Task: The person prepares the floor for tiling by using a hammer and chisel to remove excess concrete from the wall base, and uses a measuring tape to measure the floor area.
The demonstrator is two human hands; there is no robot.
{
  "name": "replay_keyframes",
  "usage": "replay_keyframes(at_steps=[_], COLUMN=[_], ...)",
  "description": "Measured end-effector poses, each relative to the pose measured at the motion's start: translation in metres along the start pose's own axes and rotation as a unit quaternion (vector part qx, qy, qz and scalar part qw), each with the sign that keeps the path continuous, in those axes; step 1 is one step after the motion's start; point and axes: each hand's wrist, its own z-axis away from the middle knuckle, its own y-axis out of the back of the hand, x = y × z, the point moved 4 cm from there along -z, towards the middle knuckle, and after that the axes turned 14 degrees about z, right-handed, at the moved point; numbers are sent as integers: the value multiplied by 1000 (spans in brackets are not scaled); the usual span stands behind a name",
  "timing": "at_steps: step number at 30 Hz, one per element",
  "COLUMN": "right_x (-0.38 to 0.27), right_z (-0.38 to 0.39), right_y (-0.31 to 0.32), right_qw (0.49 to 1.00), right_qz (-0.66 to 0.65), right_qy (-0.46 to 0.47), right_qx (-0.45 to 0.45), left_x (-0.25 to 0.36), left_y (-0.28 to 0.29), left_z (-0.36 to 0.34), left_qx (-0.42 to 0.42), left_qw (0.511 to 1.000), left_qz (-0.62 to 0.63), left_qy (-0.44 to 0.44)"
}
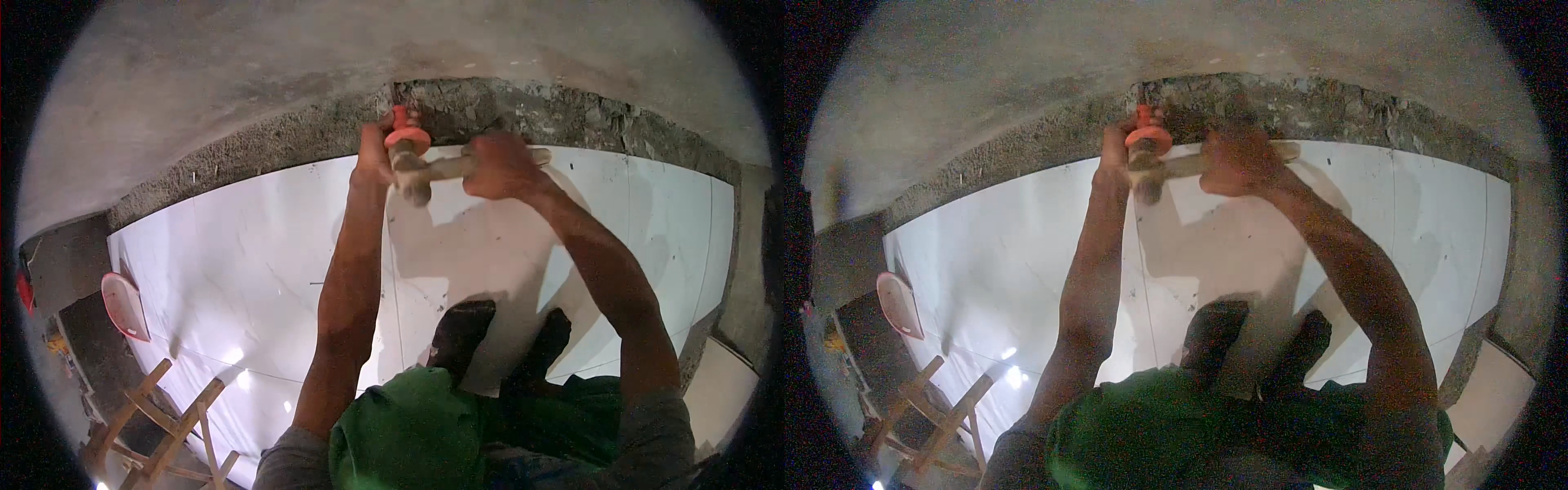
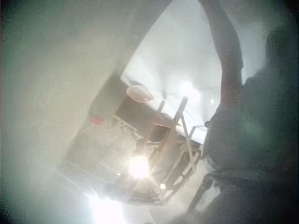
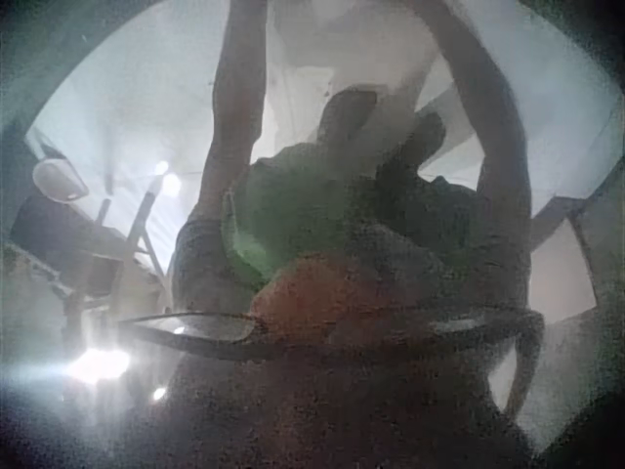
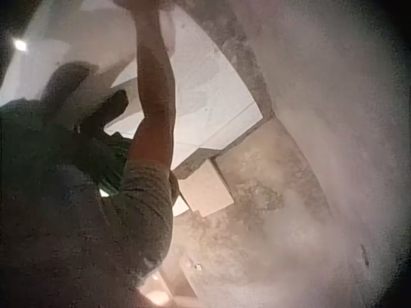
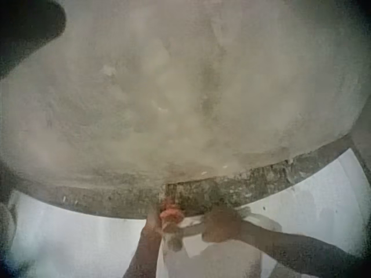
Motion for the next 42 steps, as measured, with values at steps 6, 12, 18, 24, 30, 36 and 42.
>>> replay_keyframes(at_steps=[6, 12, 18, 24, 30, 36, 42], right_x=[5, 27, 30, -20, 28, 4, 31], right_z=[57, 128, 133, 97, 40, 96, 133], right_y=[7, -10, -24, 5, -29, -14, -36], right_qw=[996, 999, 998, 955, 982, 997, 983], right_qz=[53, 35, 43, 64, 57, 41, 33], right_qy=[30, 31, 37, 252, 33, 63, 97], right_qx=[-58, 21, 29, 141, 177, -16, 155], left_x=[-6, -58, -41, -15, -41, -28, -54], left_y=[-44, -10, -5, -4, -28, 30, 7], left_z=[24, 38, -7, 7, -5, 9, 13], left_qx=[79, 39, -35, -21, 61, -16, -9], left_qw=[996, 998, 996, 990, 998, 994, 994], left_qz=[-13, 26, 83, 134, 2, -111, -98], left_qy=[-31, 31, 24, 29, 22, -2, 39])
